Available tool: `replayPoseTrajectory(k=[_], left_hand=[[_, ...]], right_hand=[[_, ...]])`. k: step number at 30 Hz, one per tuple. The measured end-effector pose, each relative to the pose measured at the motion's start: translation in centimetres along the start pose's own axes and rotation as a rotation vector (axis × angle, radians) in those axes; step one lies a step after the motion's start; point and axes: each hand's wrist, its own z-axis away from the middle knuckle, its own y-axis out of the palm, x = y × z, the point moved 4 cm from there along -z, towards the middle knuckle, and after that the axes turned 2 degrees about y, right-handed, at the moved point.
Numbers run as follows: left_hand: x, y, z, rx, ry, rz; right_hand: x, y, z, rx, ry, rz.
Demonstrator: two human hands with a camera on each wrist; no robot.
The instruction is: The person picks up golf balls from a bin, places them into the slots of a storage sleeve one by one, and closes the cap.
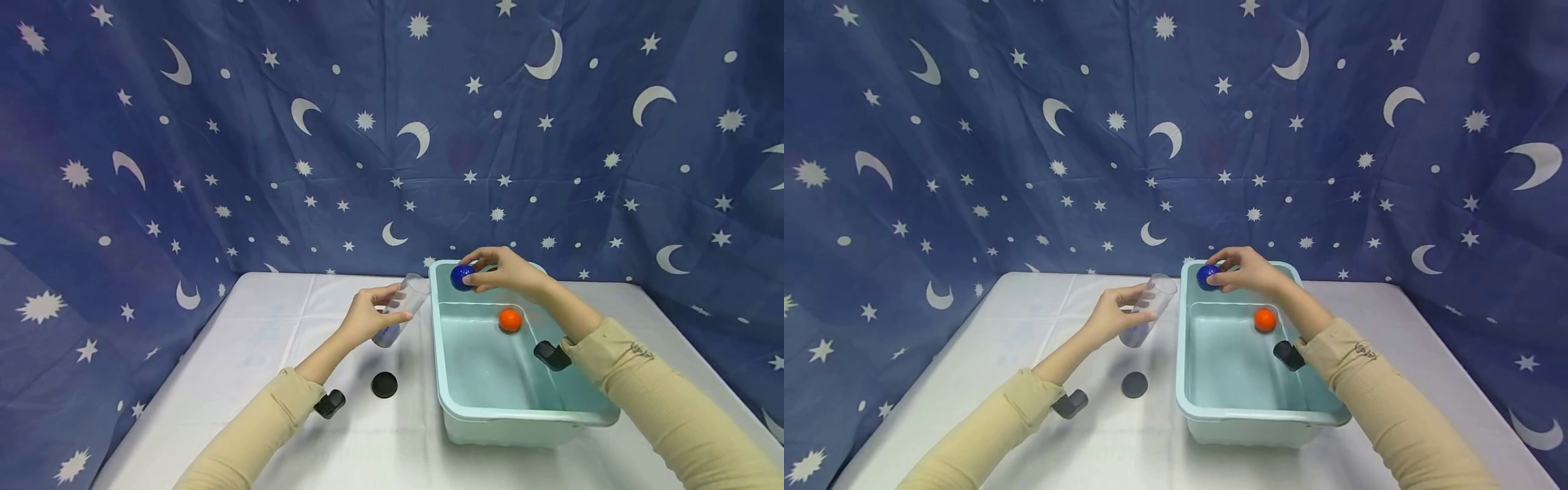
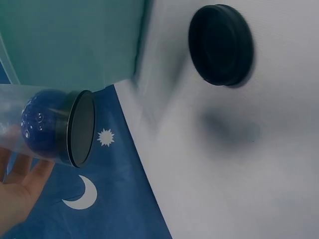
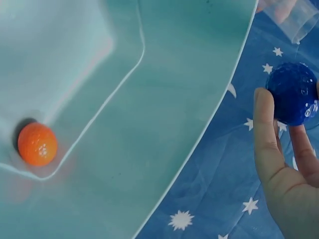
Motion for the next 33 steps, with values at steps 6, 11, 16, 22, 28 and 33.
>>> replayPoseTrajectory(k=[6, 11, 16, 22, 28, 33], left_hand=[[-0.3, 0.0, -0.5, -0.003, 0.001, 0.018], [-0.5, 0.3, -0.6, 0.012, 0.001, 0.030], [-0.5, 0.6, -0.4, 0.020, 0.013, 0.036], [-1.1, 0.9, -0.2, 0.034, 0.011, 0.029], [-0.7, 1.2, -0.7, 0.025, -0.004, 0.017], [-0.7, 1.3, -0.6, 0.016, 0.001, 0.005]], right_hand=[[0.5, 0.2, 0.2, -0.038, 0.036, -0.085], [1.2, 0.9, 0.1, -0.063, 0.036, -0.175], [1.6, 1.9, 0.0, -0.081, 0.052, -0.228], [1.8, 2.5, -0.1, -0.093, 0.051, -0.230], [2.2, 2.9, -0.3, -0.085, 0.027, -0.209], [2.4, 3.2, -0.5, -0.095, -0.008, -0.224]])
